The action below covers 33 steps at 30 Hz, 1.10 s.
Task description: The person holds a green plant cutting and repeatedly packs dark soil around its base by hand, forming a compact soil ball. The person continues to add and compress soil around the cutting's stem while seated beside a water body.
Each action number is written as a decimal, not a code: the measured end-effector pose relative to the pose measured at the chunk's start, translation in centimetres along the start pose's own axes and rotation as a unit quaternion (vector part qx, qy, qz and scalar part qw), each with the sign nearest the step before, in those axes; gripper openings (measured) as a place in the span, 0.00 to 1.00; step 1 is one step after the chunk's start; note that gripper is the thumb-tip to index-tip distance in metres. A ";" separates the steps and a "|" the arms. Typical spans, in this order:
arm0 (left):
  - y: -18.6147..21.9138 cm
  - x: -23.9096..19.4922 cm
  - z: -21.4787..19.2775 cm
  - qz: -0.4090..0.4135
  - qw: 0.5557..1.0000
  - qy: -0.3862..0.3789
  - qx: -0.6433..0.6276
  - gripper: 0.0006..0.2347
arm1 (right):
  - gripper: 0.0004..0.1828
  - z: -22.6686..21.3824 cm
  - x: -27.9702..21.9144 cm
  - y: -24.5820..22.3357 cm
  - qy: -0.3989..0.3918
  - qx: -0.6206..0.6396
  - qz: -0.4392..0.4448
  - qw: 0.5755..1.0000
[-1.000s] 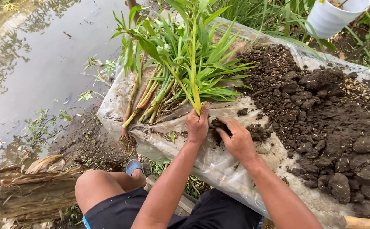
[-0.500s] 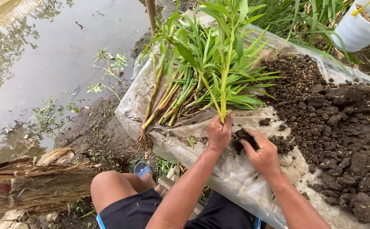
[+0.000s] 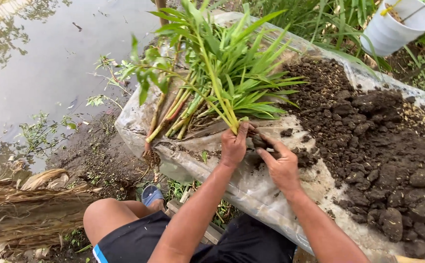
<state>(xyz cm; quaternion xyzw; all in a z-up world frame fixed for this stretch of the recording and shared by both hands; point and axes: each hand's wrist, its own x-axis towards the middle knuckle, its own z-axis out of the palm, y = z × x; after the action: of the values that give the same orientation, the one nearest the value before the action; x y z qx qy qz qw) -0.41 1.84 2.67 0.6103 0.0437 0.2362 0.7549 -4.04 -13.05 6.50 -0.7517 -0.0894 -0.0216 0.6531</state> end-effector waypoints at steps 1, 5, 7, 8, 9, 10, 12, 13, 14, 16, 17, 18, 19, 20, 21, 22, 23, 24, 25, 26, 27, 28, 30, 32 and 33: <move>-0.1 -0.4 0.2 -0.004 1.000 -0.006 0.000 0.17 | 0.23 -0.2 -0.1 0.2 0.006 0.000 0.003 1.000; 0.9 -0.7 0.8 0.001 0.997 -0.036 -0.073 0.15 | 0.24 -0.4 0.5 0.7 0.011 0.070 0.034 0.997; 1.0 -0.7 0.7 -0.007 0.995 -0.056 -0.078 0.15 | 0.23 -0.3 0.8 1.2 0.025 0.080 0.047 0.995; 0.7 -0.7 0.8 -0.011 0.995 -0.057 -0.079 0.15 | 0.23 -0.5 1.0 1.7 0.026 0.072 0.048 0.996; 0.3 -0.8 0.8 -0.015 0.995 -0.059 -0.080 0.15 | 0.23 -0.5 1.1 2.2 0.026 0.064 0.050 0.996; 0.4 -0.7 1.1 -0.019 0.995 -0.064 -0.080 0.15 | 0.23 -0.6 1.1 2.1 0.030 0.064 0.052 0.996; 0.7 -0.7 1.3 -0.005 0.993 -0.080 -0.083 0.15 | 0.23 -0.2 1.1 1.9 0.027 0.035 0.057 0.997; 0.7 -0.7 1.5 -0.008 0.993 -0.082 -0.082 0.15 | 0.23 -0.2 0.9 2.3 0.029 0.036 0.060 0.997; 0.8 -0.6 1.5 -0.003 0.993 -0.090 -0.078 0.14 | 0.21 0.0 0.8 2.7 0.014 0.026 0.056 0.998; 1.2 -0.5 1.5 0.002 0.993 -0.098 -0.072 0.14 | 0.20 0.2 0.6 2.7 -0.001 0.018 0.051 0.999; 1.5 -0.5 1.5 0.003 0.993 -0.096 -0.073 0.14 | 0.19 0.2 0.6 2.3 -0.010 0.017 0.040 0.999; 1.8 -0.4 1.6 0.005 0.992 -0.096 -0.075 0.15 | 0.18 0.2 0.6 1.9 -0.018 0.015 0.027 0.999; 1.5 -0.3 1.5 0.006 0.992 -0.098 -0.075 0.15 | 0.18 0.2 0.6 1.8 -0.016 0.015 0.026 0.999; 1.2 -0.3 1.4 -0.003 0.993 -0.086 -0.084 0.15 | 0.19 0.1 0.5 1.8 -0.021 0.012 0.032 0.999; 0.8 -0.3 1.3 -0.011 0.993 -0.075 -0.092 0.15 | 0.19 0.0 0.4 1.8 -0.026 0.009 0.038 0.999; 1.0 -0.3 1.3 -0.011 0.993 -0.076 -0.092 0.15 | 0.19 0.0 0.5 1.4 -0.024 0.009 0.038 0.999; 1.2 -0.3 1.2 -0.003 0.992 -0.080 -0.096 0.16 | 0.19 0.0 0.5 0.9 -0.026 0.037 0.055 0.997; 1.4 -0.3 1.1 0.004 0.992 -0.083 -0.099 0.16 | 0.19 0.1 0.5 0.6 -0.029 0.065 0.074 0.995; 1.3 -0.4 1.3 0.004 0.992 -0.083 -0.099 0.16 | 0.19 0.1 0.5 0.6 -0.028 0.065 0.074 0.995; 1.3 -0.5 1.4 -0.002 0.991 -0.080 -0.103 0.17 | 0.18 0.2 0.5 0.6 -0.022 0.083 0.086 0.993; 1.2 -0.7 1.5 -0.008 0.991 -0.077 -0.107 0.17 | 0.18 0.2 0.5 0.6 -0.015 0.101 0.098 0.990; 1.4 -0.7 1.5 -0.008 0.991 -0.077 -0.107 0.17 | 0.18 0.2 0.7 0.5 -0.015 0.101 0.098 0.990; 1.7 -0.7 1.6 -0.015 0.990 -0.082 -0.110 0.18 | 0.17 0.1 1.1 0.2 -0.031 0.110 0.068 0.991; 1.8 -0.8 1.9 -0.016 0.992 -0.080 -0.099 0.18 | 0.17 0.1 1.2 -0.3 -0.030 0.110 0.059 0.992; 1.8 -0.9 2.1 -0.018 0.993 -0.077 -0.087 0.18 | 0.16 0.1 1.3 -0.6 -0.030 0.109 0.051 0.992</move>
<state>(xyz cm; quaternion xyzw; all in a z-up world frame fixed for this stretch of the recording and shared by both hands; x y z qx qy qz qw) -1.04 -0.16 4.68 0.5579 -0.0244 0.1782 0.8102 -2.87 -12.77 7.24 -0.6800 -0.0725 0.0436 0.7283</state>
